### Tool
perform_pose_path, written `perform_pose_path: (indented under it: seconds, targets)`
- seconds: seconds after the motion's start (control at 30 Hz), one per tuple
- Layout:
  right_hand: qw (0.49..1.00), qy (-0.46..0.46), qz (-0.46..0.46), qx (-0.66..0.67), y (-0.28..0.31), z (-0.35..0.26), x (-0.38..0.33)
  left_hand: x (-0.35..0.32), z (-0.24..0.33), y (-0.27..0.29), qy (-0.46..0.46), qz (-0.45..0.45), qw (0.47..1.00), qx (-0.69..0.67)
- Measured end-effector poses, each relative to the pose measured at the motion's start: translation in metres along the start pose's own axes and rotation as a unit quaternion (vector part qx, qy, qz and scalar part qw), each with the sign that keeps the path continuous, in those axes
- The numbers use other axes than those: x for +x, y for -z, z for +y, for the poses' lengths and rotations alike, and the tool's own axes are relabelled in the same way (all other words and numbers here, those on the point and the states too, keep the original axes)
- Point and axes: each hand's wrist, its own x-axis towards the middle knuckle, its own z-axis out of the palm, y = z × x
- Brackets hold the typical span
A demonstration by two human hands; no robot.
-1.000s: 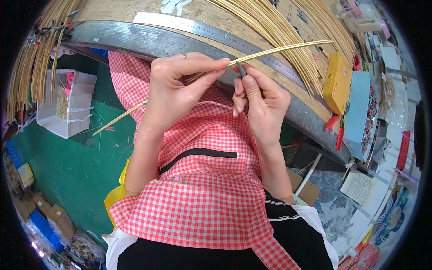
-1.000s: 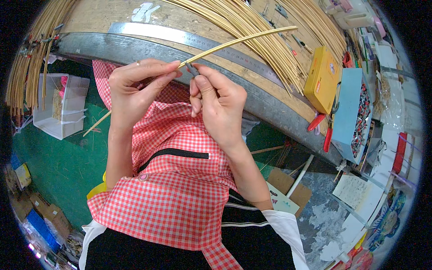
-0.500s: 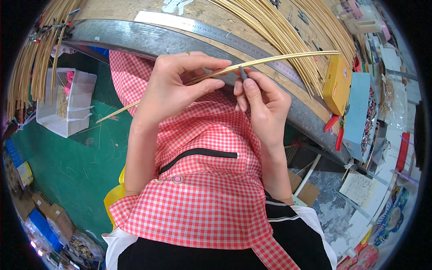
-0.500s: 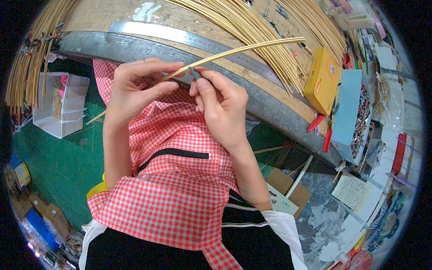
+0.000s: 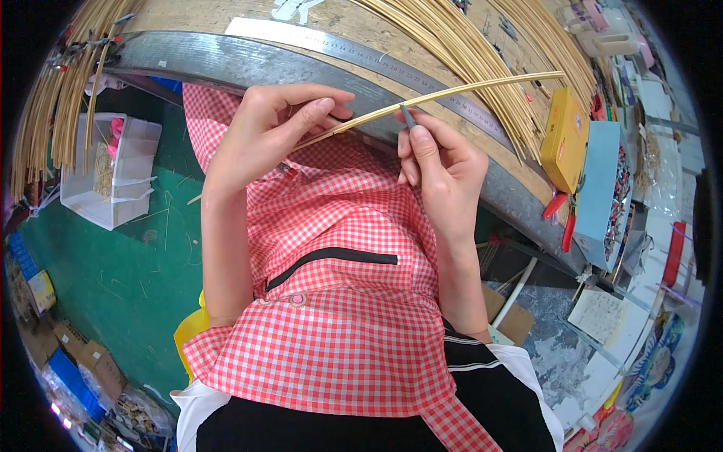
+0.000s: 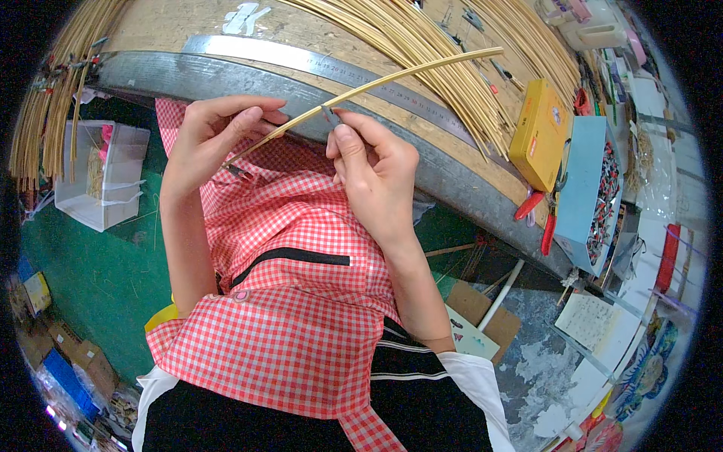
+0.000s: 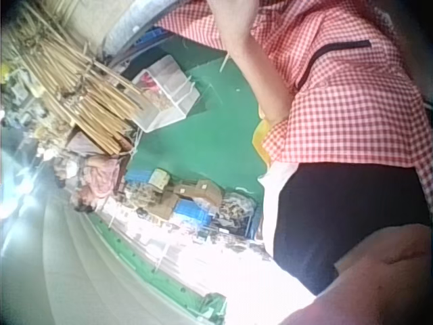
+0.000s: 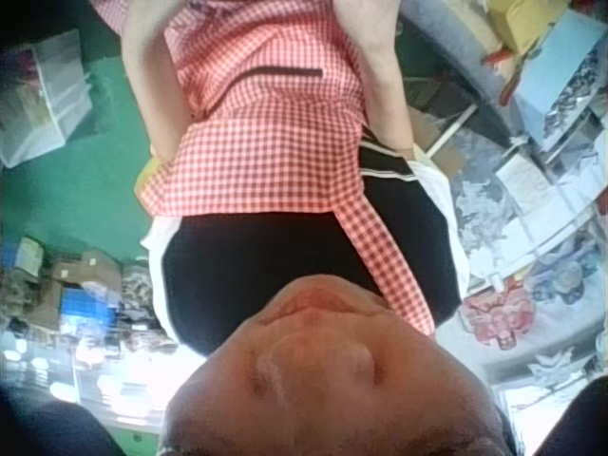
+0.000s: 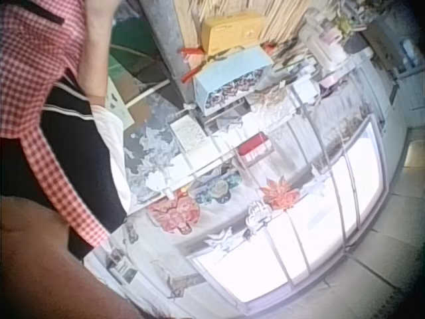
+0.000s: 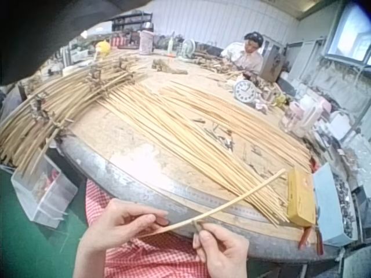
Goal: The person sits at a workbench and repeatedly picks up thin bamboo sticks. They align two sticks end-to-end and use a small red tool to join them, likely inserting a connector or applying adhesive. The person then places the joined sticks onto a large pile on the table. This process is repeated continuously throughout the clip.
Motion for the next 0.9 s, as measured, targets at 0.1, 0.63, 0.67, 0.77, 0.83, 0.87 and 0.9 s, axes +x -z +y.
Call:
perform_pose_path:
  seconds: [0.1, 0.63, 0.67, 0.77, 0.83, 0.87, 0.9]
  targets:
    - [1.0, -0.002, -0.002, 0.004, 0.0, 0.0, 0.0, 0.0, 0.001, 0.0, -0.004, -0.002, 1.0, 0.006]
    - [0.995, 0.091, 0.002, 0.036, 0.008, -0.003, 0.001, 0.002, 0.004, -0.03, 0.009, -0.043, 0.995, -0.087]
    - [0.994, 0.101, -0.005, 0.036, 0.01, -0.003, 0.0, 0.002, 0.005, -0.032, 0.008, -0.057, 0.992, -0.113]
    - [0.99, 0.131, -0.034, 0.037, 0.019, -0.003, 0.002, 0.001, 0.011, -0.035, 0.022, -0.089, 0.98, -0.176]
    - [0.985, 0.154, -0.061, 0.039, 0.022, -0.004, 0.004, 0.0, 0.014, -0.035, 0.046, -0.101, 0.974, -0.197]
    - [0.985, 0.158, -0.069, 0.031, 0.023, -0.004, 0.004, -0.001, 0.015, -0.036, 0.04, -0.092, 0.976, -0.195]
    - [0.984, 0.161, -0.074, 0.023, 0.025, -0.005, 0.004, -0.001, 0.014, -0.037, 0.035, -0.086, 0.977, -0.192]
